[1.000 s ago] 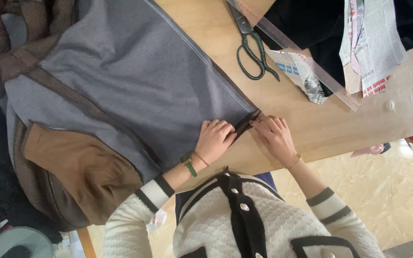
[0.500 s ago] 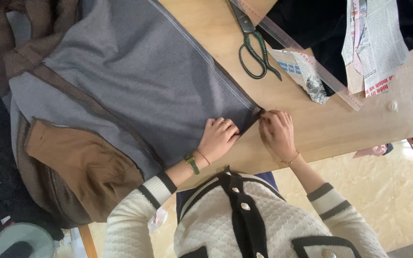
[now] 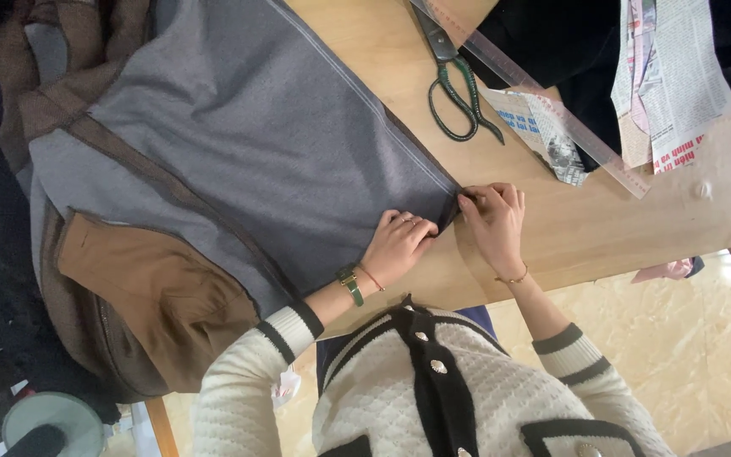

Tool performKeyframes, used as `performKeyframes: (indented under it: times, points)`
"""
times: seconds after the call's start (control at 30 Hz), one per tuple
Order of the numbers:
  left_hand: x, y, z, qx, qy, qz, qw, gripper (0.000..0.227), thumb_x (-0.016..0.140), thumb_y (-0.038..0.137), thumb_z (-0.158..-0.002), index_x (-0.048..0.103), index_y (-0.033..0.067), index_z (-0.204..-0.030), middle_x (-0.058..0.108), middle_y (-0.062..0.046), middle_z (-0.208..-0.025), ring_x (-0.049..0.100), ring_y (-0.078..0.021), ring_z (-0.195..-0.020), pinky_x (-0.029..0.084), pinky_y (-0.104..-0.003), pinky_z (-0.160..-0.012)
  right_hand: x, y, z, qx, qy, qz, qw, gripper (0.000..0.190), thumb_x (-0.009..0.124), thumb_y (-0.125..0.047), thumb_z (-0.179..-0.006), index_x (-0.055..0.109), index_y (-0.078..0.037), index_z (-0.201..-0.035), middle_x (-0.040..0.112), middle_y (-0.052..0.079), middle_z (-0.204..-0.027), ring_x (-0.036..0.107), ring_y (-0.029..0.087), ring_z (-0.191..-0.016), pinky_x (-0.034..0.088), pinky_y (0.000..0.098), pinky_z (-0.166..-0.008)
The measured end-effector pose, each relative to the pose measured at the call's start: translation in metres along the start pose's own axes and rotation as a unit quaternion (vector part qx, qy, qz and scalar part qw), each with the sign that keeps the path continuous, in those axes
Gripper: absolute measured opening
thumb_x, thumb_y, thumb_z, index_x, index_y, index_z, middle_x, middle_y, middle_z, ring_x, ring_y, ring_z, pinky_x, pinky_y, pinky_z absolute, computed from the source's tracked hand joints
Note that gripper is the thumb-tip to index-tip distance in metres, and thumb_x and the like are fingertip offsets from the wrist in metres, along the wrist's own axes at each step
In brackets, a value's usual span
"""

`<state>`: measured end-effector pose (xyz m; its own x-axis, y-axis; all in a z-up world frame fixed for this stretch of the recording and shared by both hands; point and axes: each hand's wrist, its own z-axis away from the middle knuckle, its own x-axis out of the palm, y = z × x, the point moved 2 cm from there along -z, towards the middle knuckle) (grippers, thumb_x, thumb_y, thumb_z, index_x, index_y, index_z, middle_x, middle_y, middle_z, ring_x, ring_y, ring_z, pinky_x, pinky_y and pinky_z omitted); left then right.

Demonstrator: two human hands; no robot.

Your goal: The person measures a gray and brown jacket on a wooden table using a ruler and chalk, then cuts the fabric along the marked lines using shears.

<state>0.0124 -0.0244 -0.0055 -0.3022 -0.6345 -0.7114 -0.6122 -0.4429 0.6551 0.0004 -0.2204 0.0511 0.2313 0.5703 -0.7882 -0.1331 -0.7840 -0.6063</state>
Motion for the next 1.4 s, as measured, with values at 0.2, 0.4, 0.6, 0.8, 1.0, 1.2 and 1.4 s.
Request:
performKeyframes:
  times: [0.2, 0.4, 0.6, 0.8, 1.0, 1.2, 1.4]
  points:
    - [0.015, -0.007, -0.003, 0.006, -0.004, -0.025, 1.0, 0.019, 0.061, 0.028, -0.097, 0.055, 0.0213, -0.114, 0.064, 0.001, -0.096, 0.064, -0.0195, -0.101, 0.047, -0.039, -0.093, 0.011, 0.008, -0.001, 0.043, 0.0, 0.0, 0.999, 0.023, 0.084, -0.031, -0.089, 0.071, -0.013, -0.097, 0.053, 0.005, -0.102, 0.048, 0.025, -0.105, 0.035, 0.0395, -0.097]
    - [-0.036, -0.025, -0.035, -0.01, 0.049, -0.038, 0.998, 0.029, 0.069, 0.031, -0.096, 0.061, 0.0182, -0.12, 0.065, -0.005, -0.114, 0.061, -0.0277, -0.116, 0.048, -0.045, -0.09, 0.002, 0.013, 0.007, 0.084, 0.0, 0.022, 0.996, 0.02, 0.081, -0.027, -0.091, 0.068, -0.011, -0.091, 0.055, 0.006, -0.106, 0.046, 0.025, -0.109, 0.032, 0.0413, -0.096]
    - [-0.08, -0.098, -0.069, -0.111, 0.072, -0.244, 0.961, 0.067, 0.073, 0.048, -0.094, 0.052, 0.0126, -0.148, 0.036, -0.02, -0.161, 0.029, -0.0386, -0.151, 0.023, -0.068, -0.117, 0.014, 0.008, 0.005, 0.067, 0.013, -0.006, 0.998, 0.034, 0.08, -0.023, -0.085, 0.059, -0.013, -0.11, 0.054, 0.007, -0.105, 0.05, 0.029, -0.106, 0.035, 0.0438, -0.089]
    - [-0.135, -0.179, -0.1, -0.173, 0.096, -0.275, 0.941, 0.06, 0.055, 0.048, -0.106, 0.049, 0.0086, -0.15, 0.04, -0.013, -0.16, 0.029, -0.0352, -0.15, 0.016, -0.071, -0.117, 0.008, -0.015, 0.005, 0.028, 0.0, 0.034, 0.999, 0.023, 0.067, -0.02, -0.096, 0.062, -0.012, -0.117, 0.062, 0.005, -0.11, 0.051, 0.027, -0.104, 0.035, 0.0408, -0.093]
    - [-0.249, -0.257, -0.121, -0.197, 0.199, -0.478, 0.833, 0.047, 0.084, 0.033, -0.094, 0.067, 0.0029, -0.125, 0.032, -0.024, -0.16, 0.024, -0.0372, -0.148, 0.024, -0.063, -0.117, 0.01, -0.014, 0.004, 0.016, 0.0, 0.034, 0.999, 0.022, 0.066, -0.018, -0.095, 0.064, -0.01, -0.114, 0.061, 0.007, -0.106, 0.05, 0.029, -0.099, 0.035, 0.0425, -0.094]
    - [-0.327, -0.304, -0.145, -0.517, 0.186, -0.46, 0.697, 0.125, 0.094, 0.087, -0.085, 0.029, 0.0071, -0.156, 0.027, -0.023, -0.161, 0.054, -0.0307, -0.138, 0.04, -0.055, -0.106, 0.017, -0.018, 0.007, 0.004, 0.046, 0.024, 0.999, 0.022, 0.065, -0.015, -0.095, 0.062, -0.006, -0.114, 0.063, 0.008, -0.11, 0.051, 0.029, -0.103, 0.034, 0.042, -0.097]
    - [-0.33, -0.376, -0.165, -0.489, 0.217, -0.496, 0.684, 0.051, 0.083, 0.061, -0.075, 0.07, 0.0169, -0.098, 0.074, -0.007, -0.099, 0.056, -0.032, -0.109, 0.041, -0.053, -0.084, 0.027, 0.0, 0.009, 0.003, 0.052, 0.052, 0.997, 0.024, 0.068, -0.011, -0.093, 0.063, -0.006, -0.116, 0.064, 0.007, -0.11, 0.052, 0.028, -0.101, 0.035, 0.0416, -0.096]
